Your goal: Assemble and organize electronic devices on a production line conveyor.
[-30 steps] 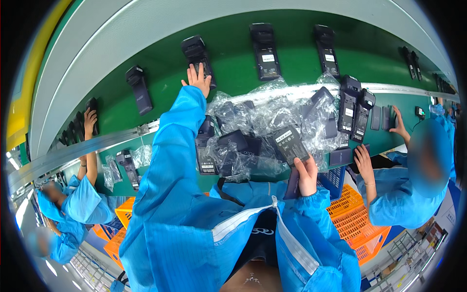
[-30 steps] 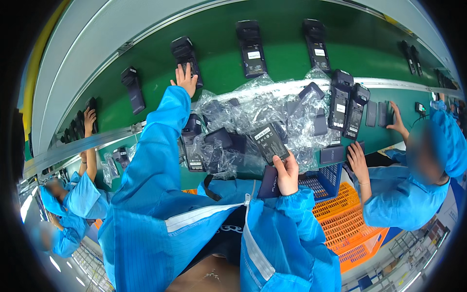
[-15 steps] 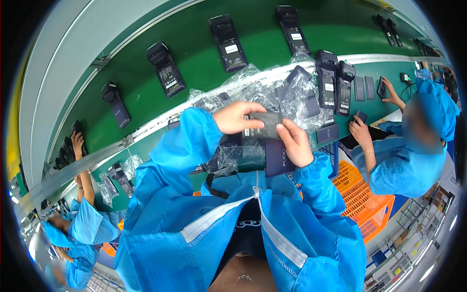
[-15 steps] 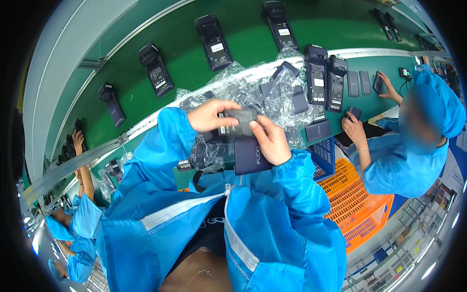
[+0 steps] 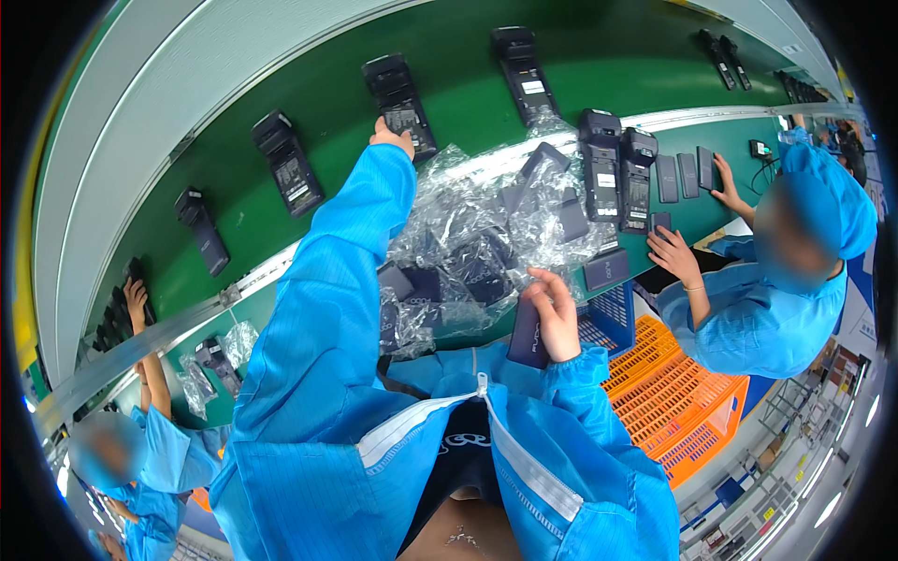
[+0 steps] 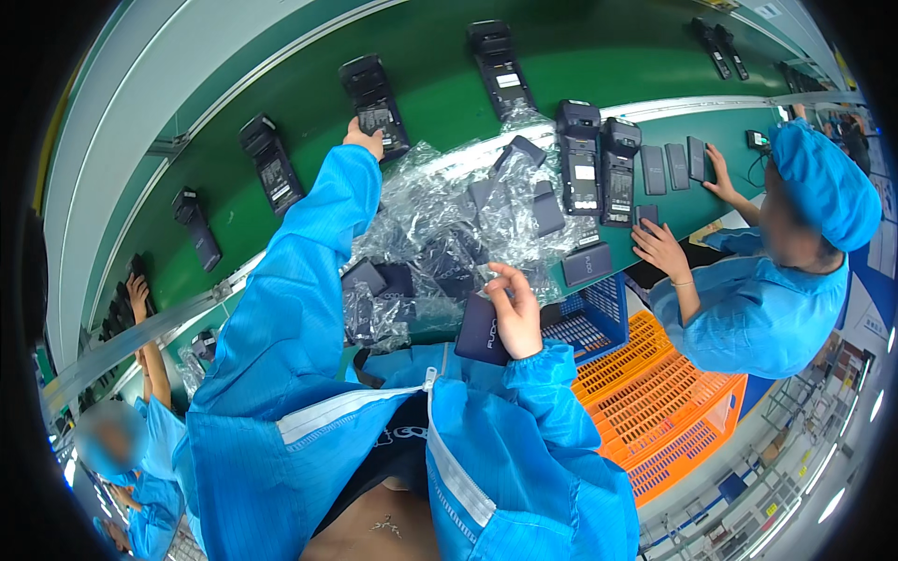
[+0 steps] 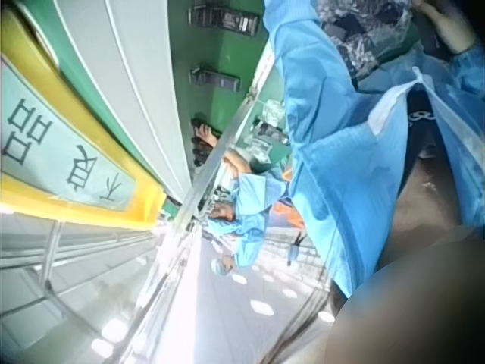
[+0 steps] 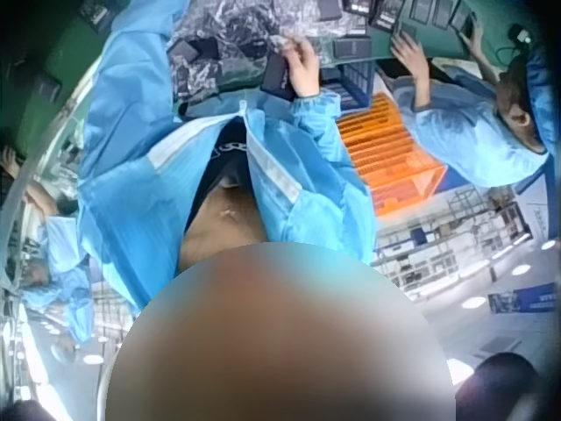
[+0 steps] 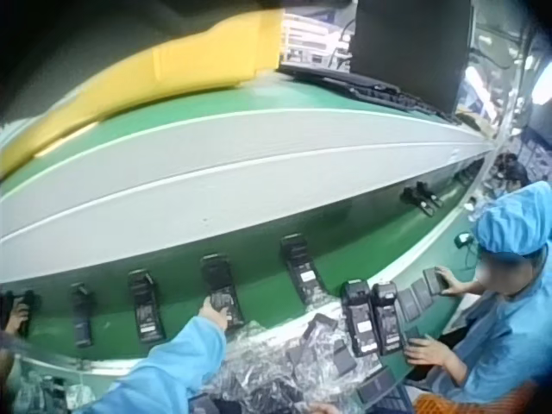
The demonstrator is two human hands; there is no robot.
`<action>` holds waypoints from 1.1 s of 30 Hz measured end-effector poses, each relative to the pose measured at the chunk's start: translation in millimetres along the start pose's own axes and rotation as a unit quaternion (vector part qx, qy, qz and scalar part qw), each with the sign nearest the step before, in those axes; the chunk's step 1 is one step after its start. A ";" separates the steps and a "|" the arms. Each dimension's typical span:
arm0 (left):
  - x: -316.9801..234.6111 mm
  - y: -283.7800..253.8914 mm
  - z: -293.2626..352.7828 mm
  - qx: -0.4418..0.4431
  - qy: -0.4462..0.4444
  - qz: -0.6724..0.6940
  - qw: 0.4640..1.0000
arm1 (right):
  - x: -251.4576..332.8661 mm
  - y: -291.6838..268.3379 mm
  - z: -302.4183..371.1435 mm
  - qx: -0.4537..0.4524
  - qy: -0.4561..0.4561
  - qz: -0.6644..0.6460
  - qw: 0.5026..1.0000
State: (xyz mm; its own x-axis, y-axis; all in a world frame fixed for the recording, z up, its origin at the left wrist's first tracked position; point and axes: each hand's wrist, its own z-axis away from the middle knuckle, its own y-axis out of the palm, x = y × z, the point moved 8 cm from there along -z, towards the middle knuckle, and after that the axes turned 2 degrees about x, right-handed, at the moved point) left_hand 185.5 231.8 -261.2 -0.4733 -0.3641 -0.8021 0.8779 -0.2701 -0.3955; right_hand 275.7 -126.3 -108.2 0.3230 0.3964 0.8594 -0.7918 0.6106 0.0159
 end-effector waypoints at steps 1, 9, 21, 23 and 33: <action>-6.7 -2.6 4.8 -0.032 0.015 -0.120 0.992 | -2.1 -1.7 0.1 -0.005 0.008 0.003 1.000; -8.7 13.3 15.3 0.022 0.244 -0.371 0.896 | -1.1 -10.0 -3.4 -0.011 -0.013 0.011 1.000; -0.5 2.2 7.1 -0.104 0.394 -0.547 0.731 | -3.3 0.8 -0.4 0.010 -0.040 0.067 0.997; 0.5 3.8 6.9 -0.104 0.401 -0.553 0.723 | 0.8 -0.5 2.7 0.008 -0.016 0.082 0.996; -12.6 -3.8 3.2 -0.014 0.384 -0.568 0.727 | -16.6 -3.8 7.8 -0.019 -0.033 0.079 0.996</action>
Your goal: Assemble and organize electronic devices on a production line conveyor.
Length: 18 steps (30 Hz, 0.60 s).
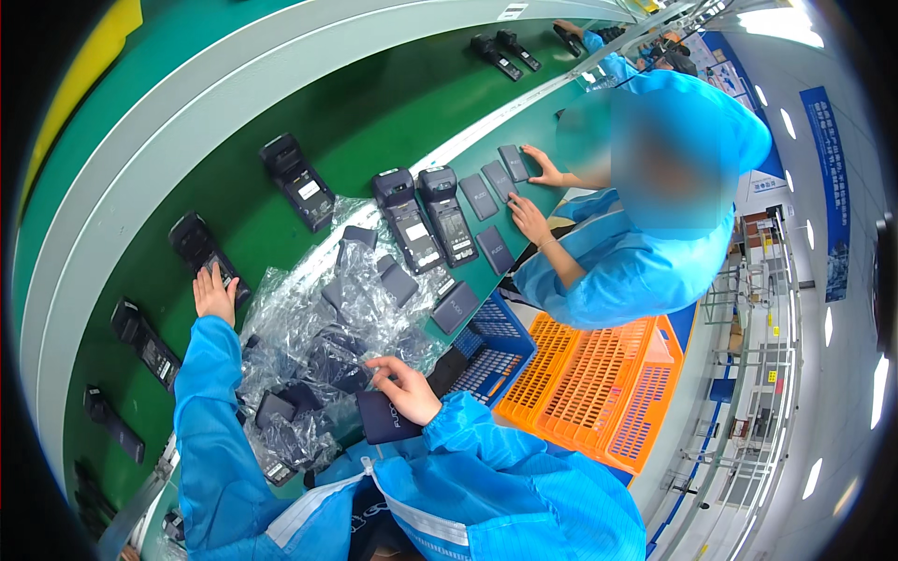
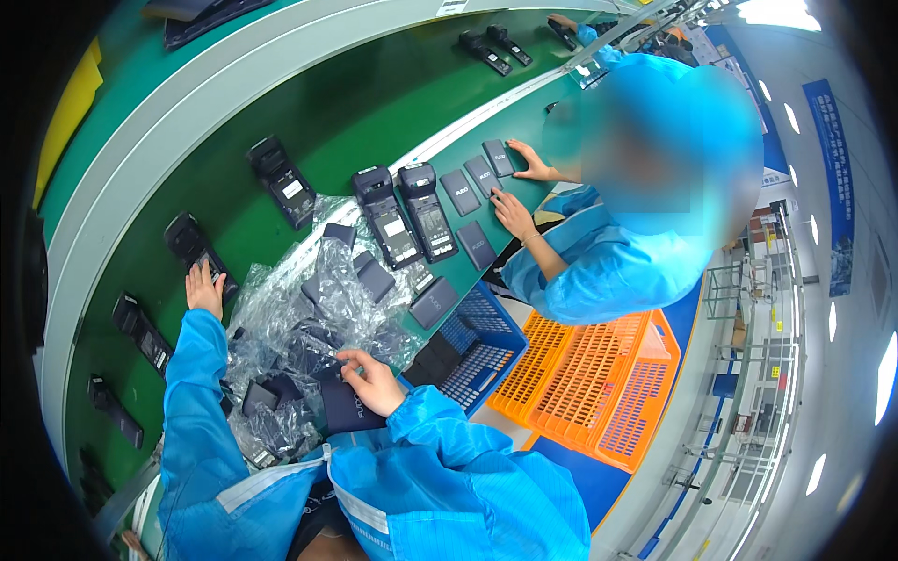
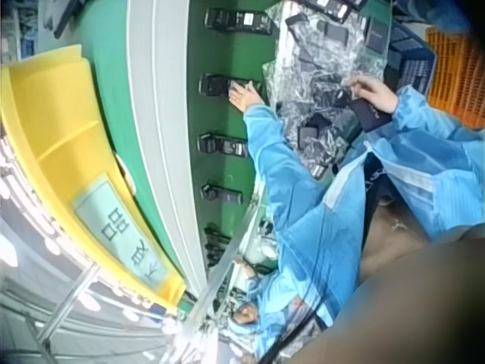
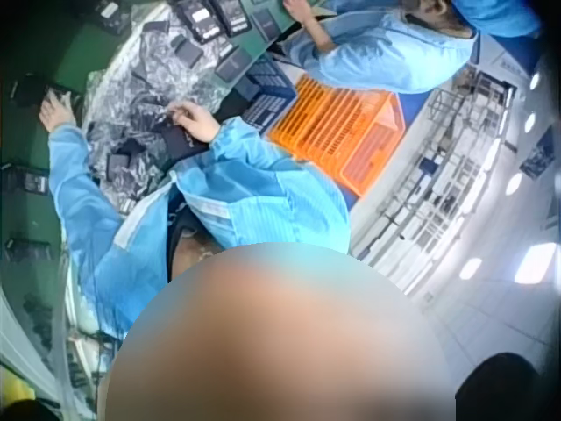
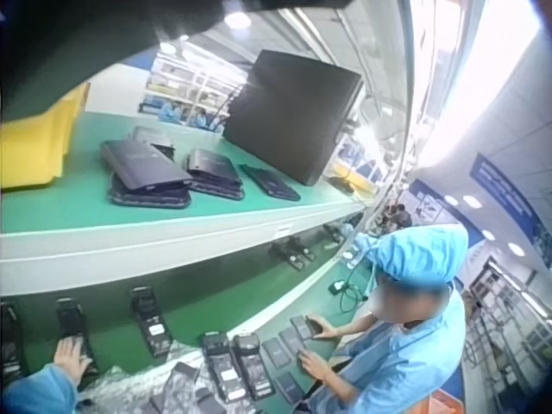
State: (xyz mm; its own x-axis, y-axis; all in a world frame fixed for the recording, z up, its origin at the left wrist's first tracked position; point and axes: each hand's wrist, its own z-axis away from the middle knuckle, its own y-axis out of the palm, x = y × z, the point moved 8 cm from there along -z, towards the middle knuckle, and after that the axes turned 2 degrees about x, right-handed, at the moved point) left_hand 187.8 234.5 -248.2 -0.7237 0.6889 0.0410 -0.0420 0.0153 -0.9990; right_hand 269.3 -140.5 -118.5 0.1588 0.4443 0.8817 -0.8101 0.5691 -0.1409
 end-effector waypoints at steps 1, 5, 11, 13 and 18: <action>-0.7 -2.4 2.9 -0.002 0.009 0.021 1.000 | -2.5 1.0 0.6 0.014 0.025 -0.006 1.000; 9.6 7.6 18.3 -0.079 0.048 0.200 0.975 | 0.4 3.5 -0.9 0.013 0.030 -0.010 0.999; 8.4 14.6 14.5 -0.082 0.025 0.146 0.986 | 1.9 2.9 -2.3 -0.014 -0.012 -0.037 0.999; 9.8 16.8 18.1 -0.039 -0.015 0.098 0.994 | 2.8 4.0 -0.8 -0.011 -0.001 -0.026 1.000; 15.6 9.8 16.6 0.146 -0.103 0.036 0.983 | 17.4 0.5 -3.6 -0.043 0.014 0.037 0.998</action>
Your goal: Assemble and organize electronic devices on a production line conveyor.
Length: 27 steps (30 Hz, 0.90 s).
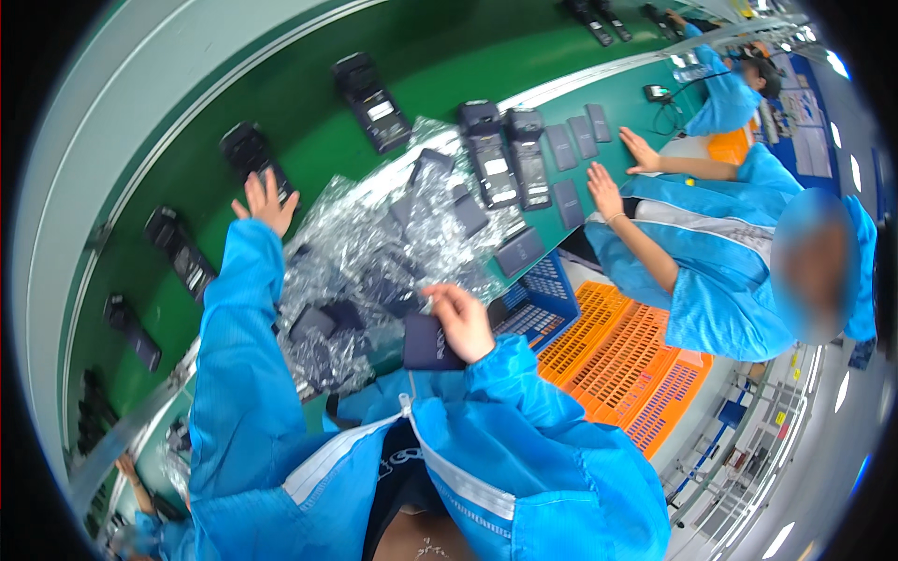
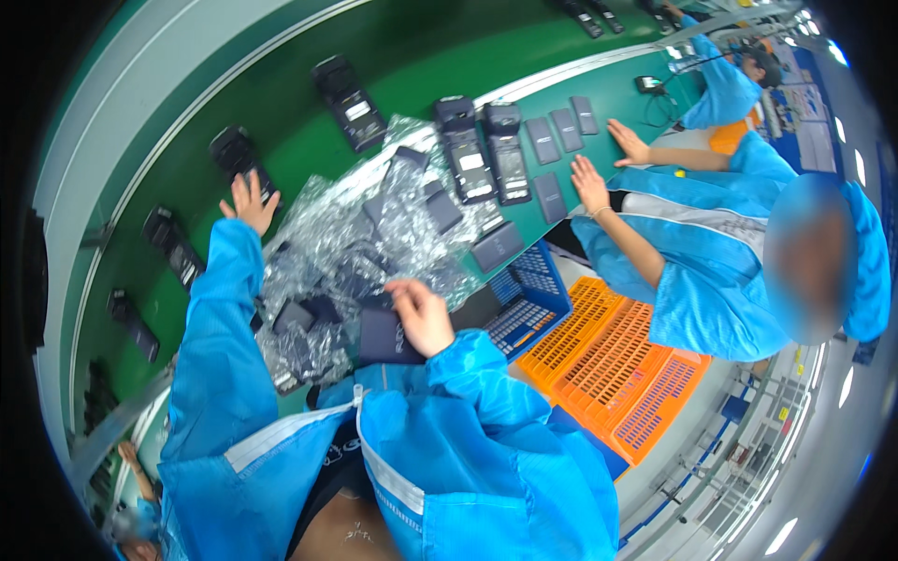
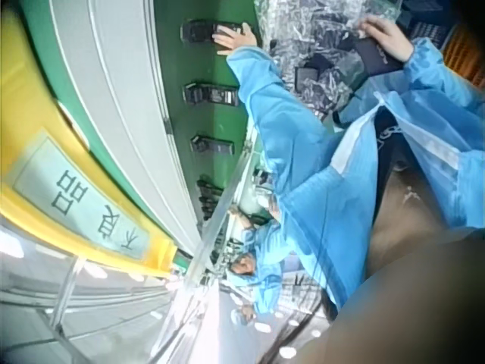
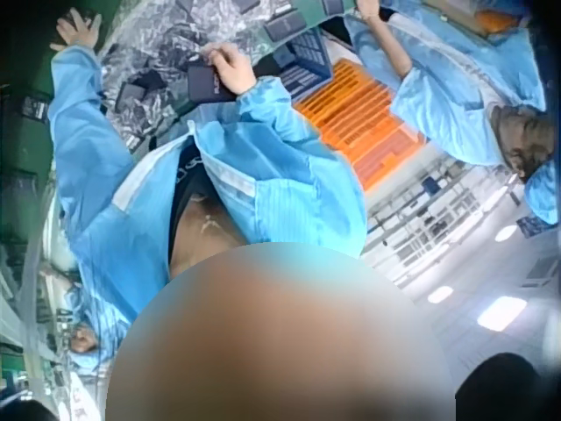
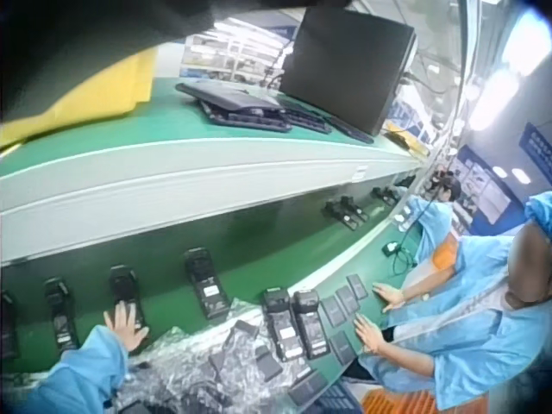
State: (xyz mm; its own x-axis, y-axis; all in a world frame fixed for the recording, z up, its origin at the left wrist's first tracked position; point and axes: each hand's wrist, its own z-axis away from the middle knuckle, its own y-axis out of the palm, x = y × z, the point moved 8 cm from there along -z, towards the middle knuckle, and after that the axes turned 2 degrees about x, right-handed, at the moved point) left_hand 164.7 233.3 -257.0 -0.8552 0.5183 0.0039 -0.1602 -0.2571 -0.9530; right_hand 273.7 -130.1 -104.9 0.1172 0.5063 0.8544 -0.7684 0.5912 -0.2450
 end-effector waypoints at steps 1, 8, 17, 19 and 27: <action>-2.5 -15.9 6.1 -0.014 0.004 0.012 1.000 | 12.5 -3.9 -1.6 -0.029 -0.041 0.018 0.999; -126.6 -116.3 200.6 0.414 0.231 0.660 0.583 | 101.1 -18.2 -15.5 -0.116 -0.193 0.128 0.966; -67.2 -160.2 291.8 0.212 0.037 0.865 0.453 | 142.6 39.5 16.8 0.106 -0.141 -0.096 0.980; -49.2 -170.9 297.9 0.164 0.043 0.873 0.457 | 153.1 42.0 29.0 0.128 -0.173 -0.095 0.972; -9.8 -195.5 318.1 0.060 0.054 0.892 0.445 | 157.2 48.9 71.8 0.251 -0.237 -0.094 0.934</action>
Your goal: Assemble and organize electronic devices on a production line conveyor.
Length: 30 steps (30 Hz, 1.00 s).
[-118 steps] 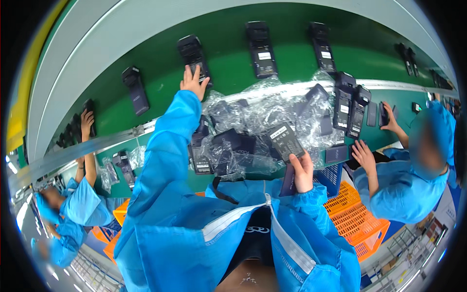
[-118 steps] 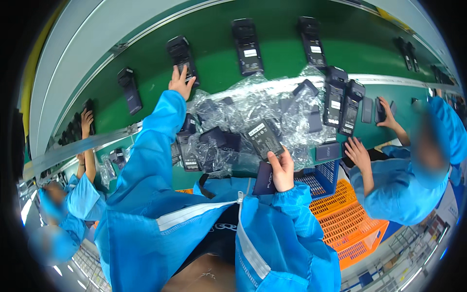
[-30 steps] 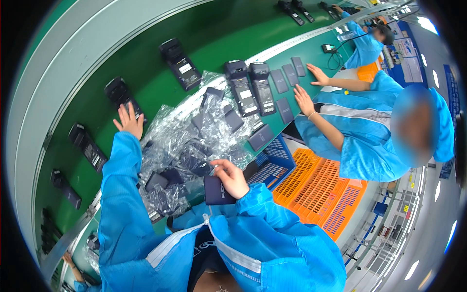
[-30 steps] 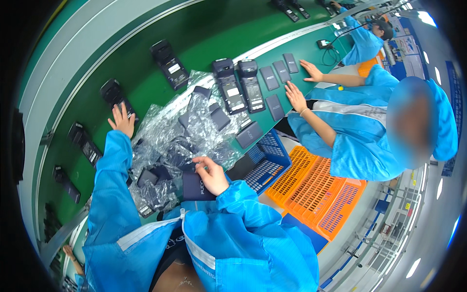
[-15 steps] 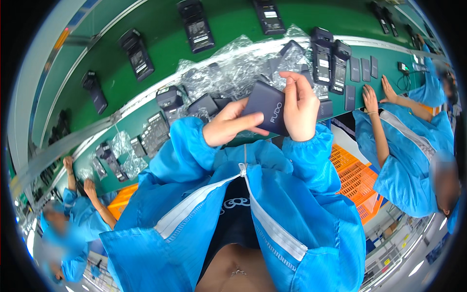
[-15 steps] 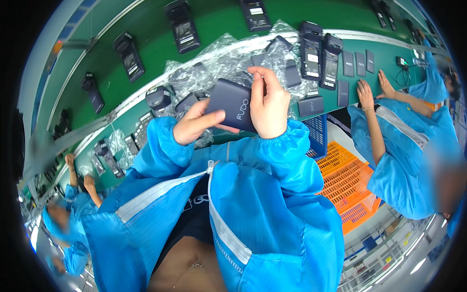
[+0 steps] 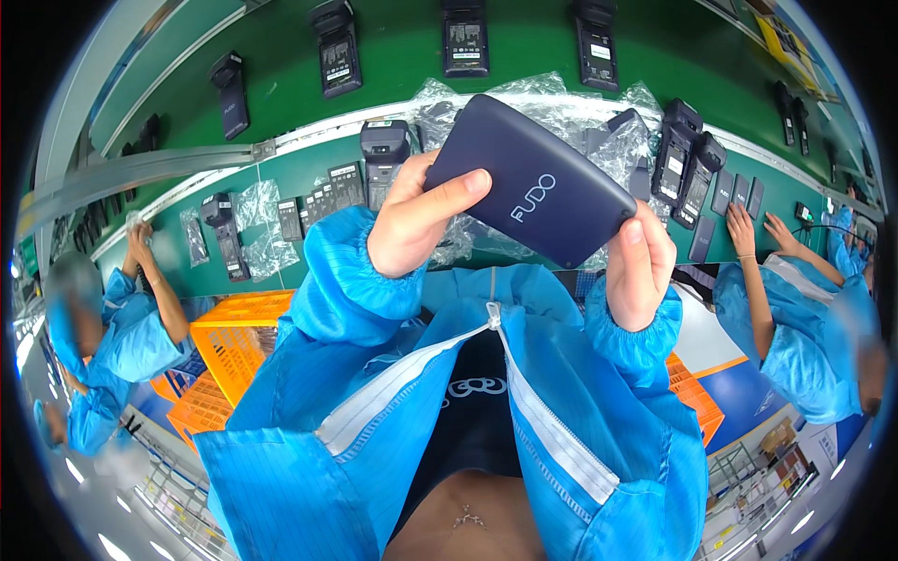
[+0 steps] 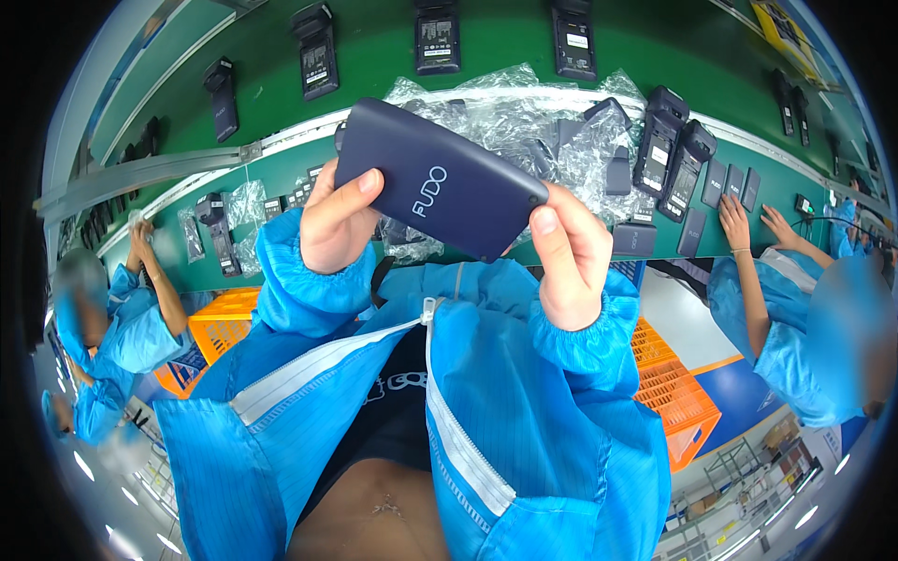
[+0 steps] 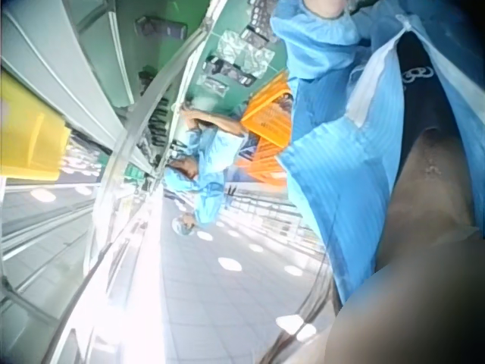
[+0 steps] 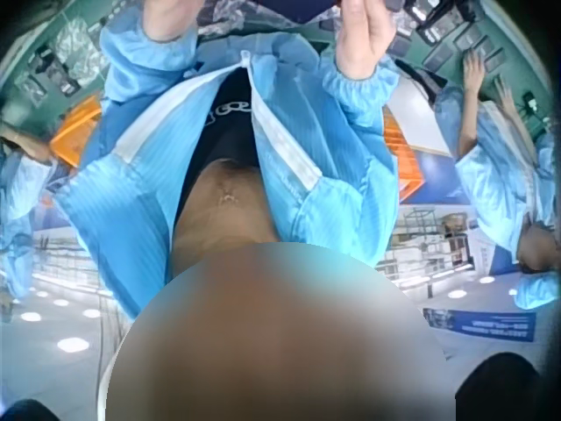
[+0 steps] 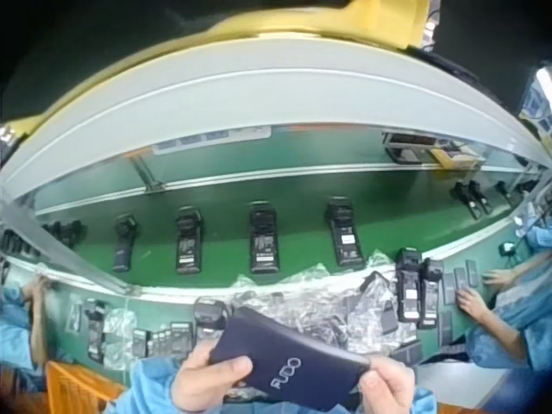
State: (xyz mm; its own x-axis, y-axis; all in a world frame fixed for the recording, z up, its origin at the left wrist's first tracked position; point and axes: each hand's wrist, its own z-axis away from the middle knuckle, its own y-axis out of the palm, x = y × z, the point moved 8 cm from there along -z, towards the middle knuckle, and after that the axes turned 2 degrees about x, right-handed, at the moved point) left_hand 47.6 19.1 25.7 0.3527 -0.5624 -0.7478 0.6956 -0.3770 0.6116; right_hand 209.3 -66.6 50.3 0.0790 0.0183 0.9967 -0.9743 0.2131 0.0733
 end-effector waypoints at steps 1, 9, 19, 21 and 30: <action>-3.3 -1.3 1.9 -0.003 0.003 0.000 1.000 | 5.5 3.4 -0.1 0.010 -0.023 0.003 1.000; -21.5 2.9 14.5 0.025 0.039 -0.040 0.998 | 9.8 13.7 2.5 0.040 -0.073 0.017 0.996; -23.0 -13.4 26.2 -0.068 0.050 -0.023 0.996 | -16.0 34.4 -1.8 0.026 0.013 -0.091 0.995; -23.4 -17.8 28.0 -0.071 0.050 -0.027 0.996 | -18.0 39.8 -2.9 0.034 0.018 -0.107 0.994; -32.2 -28.6 37.2 -0.097 0.065 -0.039 0.992 | -21.5 64.3 -7.6 0.006 0.087 -0.209 0.974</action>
State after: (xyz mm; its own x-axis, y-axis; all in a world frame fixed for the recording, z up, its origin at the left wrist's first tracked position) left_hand -6.9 20.5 41.8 0.3620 -0.4318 -0.8261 0.8272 -0.2598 0.4983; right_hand 146.6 -45.9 33.4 0.5029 0.0984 0.8587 -0.8516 0.2261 0.4728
